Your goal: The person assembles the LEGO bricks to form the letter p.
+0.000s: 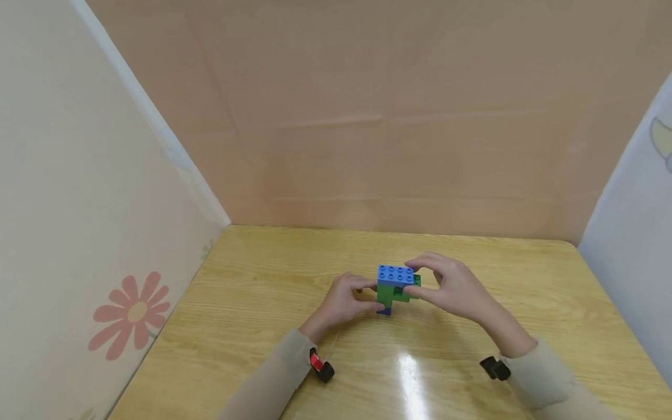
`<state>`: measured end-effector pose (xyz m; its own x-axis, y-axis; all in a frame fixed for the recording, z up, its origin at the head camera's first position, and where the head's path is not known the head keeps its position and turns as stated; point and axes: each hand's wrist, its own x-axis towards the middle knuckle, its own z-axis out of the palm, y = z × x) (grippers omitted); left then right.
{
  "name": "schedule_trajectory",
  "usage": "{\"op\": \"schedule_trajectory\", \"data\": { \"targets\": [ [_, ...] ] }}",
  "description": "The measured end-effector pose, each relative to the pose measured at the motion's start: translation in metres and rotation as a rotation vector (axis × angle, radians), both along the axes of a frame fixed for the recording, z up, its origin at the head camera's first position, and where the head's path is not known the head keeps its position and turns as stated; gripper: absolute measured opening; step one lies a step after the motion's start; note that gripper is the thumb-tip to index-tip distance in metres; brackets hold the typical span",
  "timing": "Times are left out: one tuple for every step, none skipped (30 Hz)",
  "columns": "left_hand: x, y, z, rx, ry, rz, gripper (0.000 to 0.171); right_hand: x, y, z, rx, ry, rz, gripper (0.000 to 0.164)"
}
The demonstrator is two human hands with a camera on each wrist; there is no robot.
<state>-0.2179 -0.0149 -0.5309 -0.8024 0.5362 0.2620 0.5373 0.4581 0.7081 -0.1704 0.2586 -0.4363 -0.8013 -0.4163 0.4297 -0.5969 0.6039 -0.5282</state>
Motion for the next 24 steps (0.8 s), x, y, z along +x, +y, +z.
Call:
{"op": "schedule_trajectory", "data": {
  "targets": [
    [0.0, 0.0, -0.001, 0.002, -0.011, -0.001, 0.044, 0.001, 0.002, -0.002, -0.006, -0.008, -0.008, 0.043],
    [0.0, 0.0, -0.002, 0.006, -0.025, -0.003, 0.044, 0.002, 0.005, -0.003, -0.013, -0.021, -0.016, 0.041],
    [-0.001, 0.0, -0.003, 0.01, -0.04, -0.005, 0.043, 0.003, 0.008, -0.005, -0.019, -0.035, -0.023, 0.04],
    [-0.001, -0.001, -0.004, 0.017, -0.058, -0.008, 0.043, 0.004, 0.01, -0.006, -0.023, -0.048, -0.029, 0.039],
    [-0.001, -0.001, -0.005, 0.022, -0.077, -0.009, 0.043, 0.005, 0.012, -0.008, -0.029, -0.061, -0.033, 0.037],
    [-0.001, -0.001, -0.006, 0.028, -0.091, -0.01, 0.043, 0.006, 0.014, -0.009, -0.034, -0.075, -0.038, 0.036],
    [-0.001, -0.002, -0.007, 0.036, -0.104, -0.012, 0.043, 0.007, 0.015, -0.011, -0.04, -0.092, -0.044, 0.035],
    [-0.001, -0.002, -0.008, 0.047, -0.119, -0.017, 0.043, 0.007, 0.016, -0.012, -0.048, -0.105, -0.048, 0.035],
    [-0.001, -0.002, -0.009, 0.057, -0.132, -0.024, 0.043, 0.008, 0.016, -0.013, -0.056, -0.119, -0.055, 0.035],
    [-0.001, -0.003, -0.01, 0.065, -0.144, -0.029, 0.042, 0.009, 0.016, -0.014, -0.064, -0.132, -0.059, 0.035],
    [-0.001, -0.003, -0.011, 0.071, -0.154, -0.032, 0.042, 0.009, 0.015, -0.015, -0.075, -0.145, -0.064, 0.035],
    [-0.001, -0.004, -0.011, 0.075, -0.16, -0.036, 0.041, 0.01, 0.015, -0.016, -0.084, -0.159, -0.071, 0.035],
    [-0.001, -0.005, -0.012, 0.081, -0.17, -0.04, 0.04, 0.01, 0.014, -0.018, -0.095, -0.168, -0.076, 0.035],
    [-0.001, -0.005, -0.013, 0.083, -0.177, -0.042, 0.039, 0.011, 0.013, -0.018, -0.103, -0.173, -0.078, 0.035],
    [-0.001, -0.006, -0.013, 0.076, -0.177, -0.041, 0.038, 0.01, 0.013, -0.019, -0.11, -0.178, -0.08, 0.035],
    [-0.001, -0.007, -0.013, 0.067, -0.177, -0.037, 0.037, 0.01, 0.012, -0.02, -0.118, -0.182, -0.083, 0.035],
    [-0.001, -0.007, -0.013, 0.059, -0.175, -0.035, 0.036, 0.009, 0.011, -0.02, -0.125, -0.184, -0.086, 0.035],
    [-0.001, -0.008, -0.012, 0.048, -0.172, -0.032, 0.035, 0.007, 0.01, -0.02, -0.132, -0.188, -0.088, 0.035],
    [-0.001, -0.009, -0.011, 0.039, -0.171, -0.03, 0.034, 0.005, 0.01, -0.02, -0.139, -0.194, -0.092, 0.035],
    [-0.001, -0.009, -0.01, 0.032, -0.17, -0.027, 0.034, 0.002, 0.009, -0.02, -0.147, -0.203, -0.094, 0.034],
    [-0.001, -0.01, -0.009, 0.027, -0.172, -0.025, 0.033, -0.001, 0.009, -0.02, -0.157, -0.217, -0.098, 0.033],
    [0.0, -0.011, -0.008, 0.026, -0.175, -0.024, 0.032, -0.004, 0.009, -0.02, -0.17, -0.237, -0.101, 0.032],
    [0.0, -0.011, -0.007, 0.026, -0.178, -0.021, 0.031, -0.008, 0.009, -0.02, -0.182, -0.257, -0.104, 0.031],
    [0.0, -0.012, -0.006, 0.031, -0.184, -0.022, 0.03, -0.012, 0.01, -0.021, -0.193, -0.282, -0.109, 0.031]
  ]
}}
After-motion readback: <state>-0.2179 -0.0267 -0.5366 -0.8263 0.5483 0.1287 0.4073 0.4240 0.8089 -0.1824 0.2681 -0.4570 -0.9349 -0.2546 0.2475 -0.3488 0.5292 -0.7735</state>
